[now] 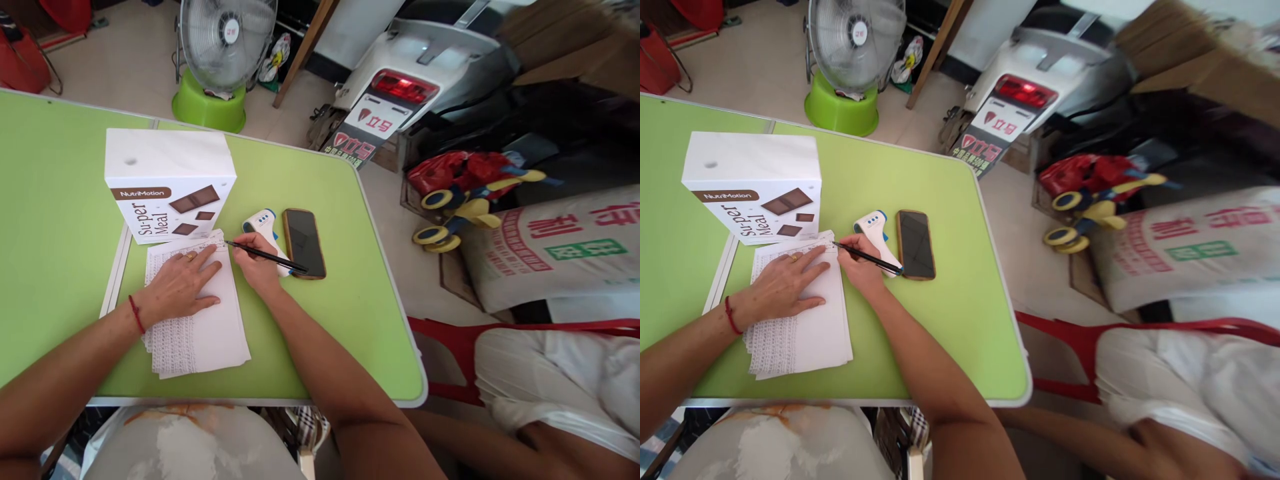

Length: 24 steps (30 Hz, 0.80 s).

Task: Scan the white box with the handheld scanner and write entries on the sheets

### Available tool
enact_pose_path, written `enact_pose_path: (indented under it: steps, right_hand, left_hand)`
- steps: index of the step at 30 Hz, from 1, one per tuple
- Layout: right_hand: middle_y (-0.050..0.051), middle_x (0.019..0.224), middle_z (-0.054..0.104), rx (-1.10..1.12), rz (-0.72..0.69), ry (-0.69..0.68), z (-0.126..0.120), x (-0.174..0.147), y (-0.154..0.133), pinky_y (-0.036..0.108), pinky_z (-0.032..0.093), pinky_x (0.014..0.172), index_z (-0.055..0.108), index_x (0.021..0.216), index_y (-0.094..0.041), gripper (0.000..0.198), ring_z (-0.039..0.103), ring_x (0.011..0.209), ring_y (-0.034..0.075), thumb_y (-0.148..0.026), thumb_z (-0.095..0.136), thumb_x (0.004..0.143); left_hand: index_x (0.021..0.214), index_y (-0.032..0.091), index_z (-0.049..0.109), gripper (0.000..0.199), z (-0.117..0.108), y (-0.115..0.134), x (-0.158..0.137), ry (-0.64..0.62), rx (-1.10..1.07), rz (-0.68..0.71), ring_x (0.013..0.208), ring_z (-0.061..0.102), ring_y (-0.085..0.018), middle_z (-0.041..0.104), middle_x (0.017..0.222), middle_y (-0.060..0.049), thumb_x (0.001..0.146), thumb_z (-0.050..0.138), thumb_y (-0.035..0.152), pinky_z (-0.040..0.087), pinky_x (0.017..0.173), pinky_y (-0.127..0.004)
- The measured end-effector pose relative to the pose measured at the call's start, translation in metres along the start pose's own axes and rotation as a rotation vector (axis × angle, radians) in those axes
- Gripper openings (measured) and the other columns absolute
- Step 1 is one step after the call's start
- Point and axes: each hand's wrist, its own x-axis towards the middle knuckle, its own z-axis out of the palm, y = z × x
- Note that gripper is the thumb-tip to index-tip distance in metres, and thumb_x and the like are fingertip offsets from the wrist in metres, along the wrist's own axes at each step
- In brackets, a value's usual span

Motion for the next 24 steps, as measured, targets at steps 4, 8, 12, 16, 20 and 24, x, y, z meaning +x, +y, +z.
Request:
enact_pose_path:
  steps: [4,8,12,16,20,24]
  right_hand:
    - [-0.003,0.056,0.056,-0.094,-0.045,0.015,0.0057,-0.0004,-0.0022,0.029,0.044,0.056,0.055,0.063,-0.021,0.007,0.049,0.055,0.013,-0.028,0.055,0.062]
    - [-0.003,0.056,0.055,-0.14,-0.092,0.0,0.0084,-0.0014,-0.0027,0.029,0.043,0.057,0.054,0.061,-0.022,0.008,0.049,0.056,0.013,-0.028,0.053,0.065]
    - [-0.003,0.059,0.057,-0.185,-0.097,-0.035,0.0078,-0.0019,0.0001,0.029,0.042,0.057,0.055,0.064,-0.022,0.007,0.049,0.057,0.013,-0.028,0.053,0.067]
    - [-0.003,0.062,0.057,-0.226,-0.106,-0.079,0.0065,-0.0017,0.0027,0.029,0.042,0.059,0.055,0.067,-0.022,0.007,0.05,0.059,0.013,-0.028,0.053,0.07]
    - [-0.003,0.061,0.056,-0.228,-0.137,-0.099,0.0059,-0.0017,0.0031,0.028,0.042,0.058,0.054,0.067,-0.022,0.007,0.05,0.059,0.013,-0.027,0.052,0.07]
    - [-0.003,0.06,0.054,-0.231,-0.154,-0.09,0.0062,-0.002,0.0023,0.028,0.04,0.057,0.053,0.066,-0.022,0.007,0.049,0.058,0.013,-0.027,0.052,0.071]
  left_hand:
    - [0.129,0.017,0.046,0.055,-0.0006,0.0003,0.0004,-0.001,-0.012,-0.01,0.096,0.059,-0.029,0.03,0.147,-0.017,0.088,0.052,0.053,0.044,0.086,-0.043]
    - [0.128,0.017,0.046,0.055,-0.0004,-0.0002,0.0005,0.004,-0.038,-0.018,0.098,0.059,-0.03,0.031,0.146,-0.017,0.086,0.055,0.052,0.044,0.086,-0.044]
    - [0.128,0.018,0.046,0.055,-0.0004,0.0001,0.0005,0.017,-0.058,-0.027,0.099,0.059,-0.031,0.031,0.146,-0.017,0.085,0.056,0.051,0.045,0.084,-0.043]
    - [0.129,0.018,0.046,0.057,-0.0013,0.001,0.0007,0.03,-0.082,-0.037,0.099,0.059,-0.031,0.032,0.144,-0.017,0.084,0.059,0.05,0.045,0.085,-0.044]
    - [0.13,0.018,0.045,0.057,-0.0018,0.001,0.0003,0.02,-0.072,-0.035,0.098,0.058,-0.031,0.033,0.143,-0.017,0.085,0.057,0.051,0.045,0.083,-0.043]
    - [0.13,0.017,0.044,0.058,-0.0008,0.0004,-0.0002,0.022,-0.044,-0.024,0.095,0.059,-0.029,0.035,0.142,-0.017,0.086,0.055,0.052,0.045,0.084,-0.042]
